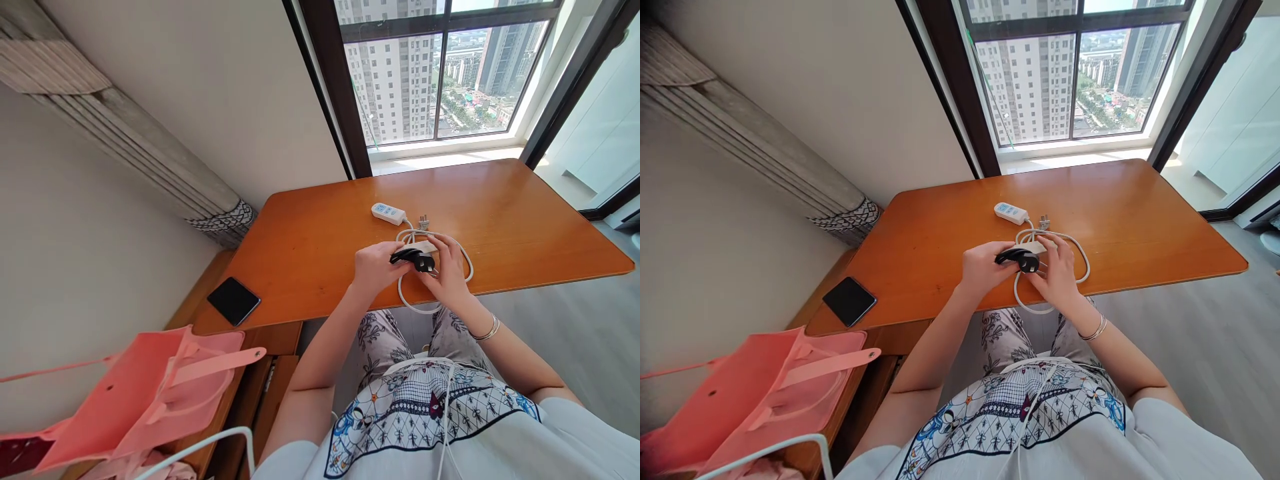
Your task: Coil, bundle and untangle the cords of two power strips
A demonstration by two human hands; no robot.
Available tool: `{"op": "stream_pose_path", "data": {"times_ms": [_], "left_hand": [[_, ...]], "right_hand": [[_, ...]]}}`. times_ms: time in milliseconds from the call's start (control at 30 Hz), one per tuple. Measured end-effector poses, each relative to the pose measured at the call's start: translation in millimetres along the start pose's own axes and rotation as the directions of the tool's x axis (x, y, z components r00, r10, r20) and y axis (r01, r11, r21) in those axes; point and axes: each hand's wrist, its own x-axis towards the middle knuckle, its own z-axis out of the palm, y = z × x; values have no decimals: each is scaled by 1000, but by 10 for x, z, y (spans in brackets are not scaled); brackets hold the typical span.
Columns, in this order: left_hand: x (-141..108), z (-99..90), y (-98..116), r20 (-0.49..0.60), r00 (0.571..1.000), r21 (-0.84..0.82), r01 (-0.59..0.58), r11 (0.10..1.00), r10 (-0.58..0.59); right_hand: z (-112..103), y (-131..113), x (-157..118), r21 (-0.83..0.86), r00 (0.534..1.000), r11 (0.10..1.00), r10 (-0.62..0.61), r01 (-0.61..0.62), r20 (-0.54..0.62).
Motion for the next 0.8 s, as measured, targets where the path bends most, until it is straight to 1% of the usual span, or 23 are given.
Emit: {"op": "stream_pose_path", "data": {"times_ms": [33, 67, 100, 133, 167, 200, 233, 267, 300, 333, 367, 467, 500, 567, 633, 667, 700, 733, 800], "left_hand": [[-7, 32, -47, -58, 997, 34, -42, 999, 44], [-11, 59, -94, -106, 991, 64, -81, 995, 87], [-15, 81, -137, -144, 981, 87, -116, 989, 128], [-17, 99, -172, -171, 971, 103, -150, 983, 166], [-21, 114, -198, -187, 961, 113, -184, 976, 202], [-25, 127, -214, -188, 952, 119, -222, 968, 241], [-31, 140, -220, -177, 941, 120, -269, 956, 287], [-39, 151, -217, -157, 927, 118, -325, 938, 341], [-47, 161, -207, -131, 908, 117, -384, 916, 397], [-56, 169, -192, -106, 885, 118, -442, 889, 454], [-63, 176, -174, -84, 857, 121, -497, 859, 508], [-75, 188, -118, -43, 769, 139, -628, 766, 638], [-76, 193, -101, -26, 741, 141, -662, 736, 671], [-79, 208, -75, 21, 705, 131, -705, 697, 709], [-87, 233, -57, 59, 690, 102, -723, 684, 721], [-93, 249, -50, 65, 687, 84, -726, 682, 723], [-99, 267, -44, 63, 687, 67, -727, 684, 724], [-105, 286, -38, 58, 691, 51, -723, 689, 721], [-113, 324, -31, 58, 718, 14, -696, 718, 694]], "right_hand": [[0, -13, -40, 129, 994, 986, 109, -105, -28], [-5, -29, -77, 291, 971, 928, 237, -231, 14], [-14, -47, -106, 456, 926, 807, 352, -376, 140], [-31, -66, -123, 577, 848, 622, 412, -529, 334], [-55, -85, -124, 627, 744, 403, 392, -667, 541], [-85, -102, -109, 611, 639, 196, 309, -767, 704], [-121, -116, -80, 565, 558, 34, 210, -825, 803], [-159, -125, -39, 522, 510, -79, 133, -850, 850], [-196, -127, 8, 494, 486, -150, 90, -856, 869], [-229, -122, 57, 477, 471, -191, 74, -858, 879], [-253, -110, 103, 457, 452, -210, 71, -864, 889], [-268, -29, 189, 383, 372, -208, 91, -900, 924], [-255, 9, 199, 368, 353, -197, 108, -909, 929], [-217, 94, 199, 345, 320, -172, 158, -923, 934], [-180, 173, 187, 339, 300, -155, 230, -928, 926], [-167, 206, 183, 352, 304, -145, 273, -925, 913], [-159, 235, 182, 381, 326, -130, 319, -915, 890], [-157, 260, 186, 429, 367, -102, 366, -898, 855], [-171, 311, 222, 542, 484, -4, 445, -840, 754]]}}
